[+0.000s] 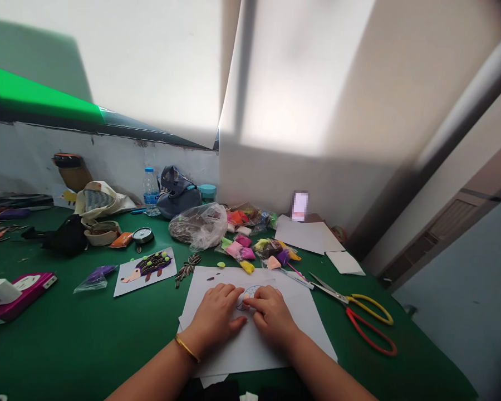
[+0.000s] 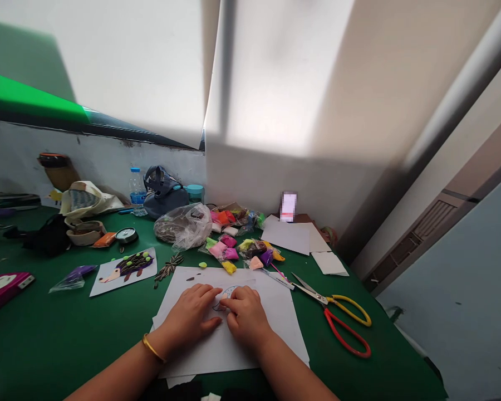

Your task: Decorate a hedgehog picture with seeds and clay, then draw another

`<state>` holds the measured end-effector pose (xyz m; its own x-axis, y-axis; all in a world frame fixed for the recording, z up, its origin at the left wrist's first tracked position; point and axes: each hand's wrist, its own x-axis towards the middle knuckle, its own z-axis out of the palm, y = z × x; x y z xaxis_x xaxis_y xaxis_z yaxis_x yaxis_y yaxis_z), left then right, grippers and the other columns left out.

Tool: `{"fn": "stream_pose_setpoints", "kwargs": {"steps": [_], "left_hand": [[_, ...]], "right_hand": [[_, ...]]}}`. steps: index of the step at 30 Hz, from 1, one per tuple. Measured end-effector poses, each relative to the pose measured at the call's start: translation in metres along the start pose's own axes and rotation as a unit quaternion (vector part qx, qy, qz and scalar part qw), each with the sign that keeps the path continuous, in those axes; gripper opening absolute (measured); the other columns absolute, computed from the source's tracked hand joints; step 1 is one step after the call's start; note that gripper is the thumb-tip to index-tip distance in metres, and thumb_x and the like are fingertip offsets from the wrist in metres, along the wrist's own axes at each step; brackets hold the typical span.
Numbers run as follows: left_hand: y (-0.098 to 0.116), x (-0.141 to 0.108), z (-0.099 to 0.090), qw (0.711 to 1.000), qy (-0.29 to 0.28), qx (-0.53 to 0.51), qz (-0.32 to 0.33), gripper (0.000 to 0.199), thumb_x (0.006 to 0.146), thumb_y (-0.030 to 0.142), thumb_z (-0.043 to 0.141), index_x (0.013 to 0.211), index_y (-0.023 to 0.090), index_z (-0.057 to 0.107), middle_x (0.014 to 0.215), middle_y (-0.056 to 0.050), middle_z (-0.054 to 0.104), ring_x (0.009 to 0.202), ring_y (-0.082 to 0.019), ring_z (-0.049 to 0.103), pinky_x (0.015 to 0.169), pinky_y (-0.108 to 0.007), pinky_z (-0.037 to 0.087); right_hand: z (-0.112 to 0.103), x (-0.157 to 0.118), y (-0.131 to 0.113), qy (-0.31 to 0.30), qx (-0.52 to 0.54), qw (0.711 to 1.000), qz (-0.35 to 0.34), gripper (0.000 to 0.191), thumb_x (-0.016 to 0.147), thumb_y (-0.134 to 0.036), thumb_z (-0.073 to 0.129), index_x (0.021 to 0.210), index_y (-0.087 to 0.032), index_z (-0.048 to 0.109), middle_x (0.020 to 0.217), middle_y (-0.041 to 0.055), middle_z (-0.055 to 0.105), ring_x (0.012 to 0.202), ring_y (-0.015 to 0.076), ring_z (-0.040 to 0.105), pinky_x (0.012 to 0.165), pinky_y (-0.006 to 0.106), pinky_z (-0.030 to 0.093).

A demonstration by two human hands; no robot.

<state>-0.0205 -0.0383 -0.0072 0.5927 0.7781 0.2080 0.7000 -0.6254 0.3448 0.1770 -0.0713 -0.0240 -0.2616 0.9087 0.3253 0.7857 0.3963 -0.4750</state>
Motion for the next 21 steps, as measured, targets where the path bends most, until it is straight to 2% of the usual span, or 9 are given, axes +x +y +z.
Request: {"fn": "stream_pose_setpoints", "kwargs": {"steps": [9, 15, 21], "left_hand": [[-0.0012, 0.0000, 0.0023, 1.000, 0.001, 0.000, 0.004, 0.058, 0.075, 0.030, 0.073, 0.130, 0.026, 0.055, 0.121, -0.005, 0.062, 0.115, -0.028, 0.052, 0.100, -0.042, 0.040], [-0.0012, -0.0001, 0.0024, 1.000, -0.004, 0.003, -0.001, 0.060, 0.074, 0.032, 0.074, 0.131, 0.026, 0.055, 0.122, -0.006, 0.062, 0.116, -0.028, 0.052, 0.101, -0.043, 0.039], [-0.0011, 0.0000, 0.0029, 1.000, 0.000, 0.002, 0.001, 0.058, 0.076, 0.031, 0.072, 0.131, 0.027, 0.054, 0.122, -0.006, 0.062, 0.117, -0.028, 0.052, 0.101, -0.043, 0.039]], "right_hand": [[0.0021, 0.0008, -0.0005, -0.027, -0.027, 0.999, -0.013, 0.045, 0.071, -0.005, 0.055, 0.103, -0.031, 0.074, 0.092, 0.0016, 0.060, 0.091, 0.0190, 0.050, 0.082, 0.033, 0.032], [0.0006, 0.0019, 0.0004, -0.009, -0.010, 1.000, 0.001, 0.048, 0.069, -0.001, 0.054, 0.101, -0.030, 0.074, 0.091, 0.0014, 0.059, 0.091, 0.0187, 0.051, 0.081, 0.032, 0.032], [0.0008, 0.0013, -0.0024, -0.033, -0.040, 0.999, -0.013, 0.045, 0.071, -0.004, 0.056, 0.104, -0.031, 0.073, 0.094, 0.0011, 0.059, 0.092, 0.0187, 0.050, 0.082, 0.033, 0.031]]}}
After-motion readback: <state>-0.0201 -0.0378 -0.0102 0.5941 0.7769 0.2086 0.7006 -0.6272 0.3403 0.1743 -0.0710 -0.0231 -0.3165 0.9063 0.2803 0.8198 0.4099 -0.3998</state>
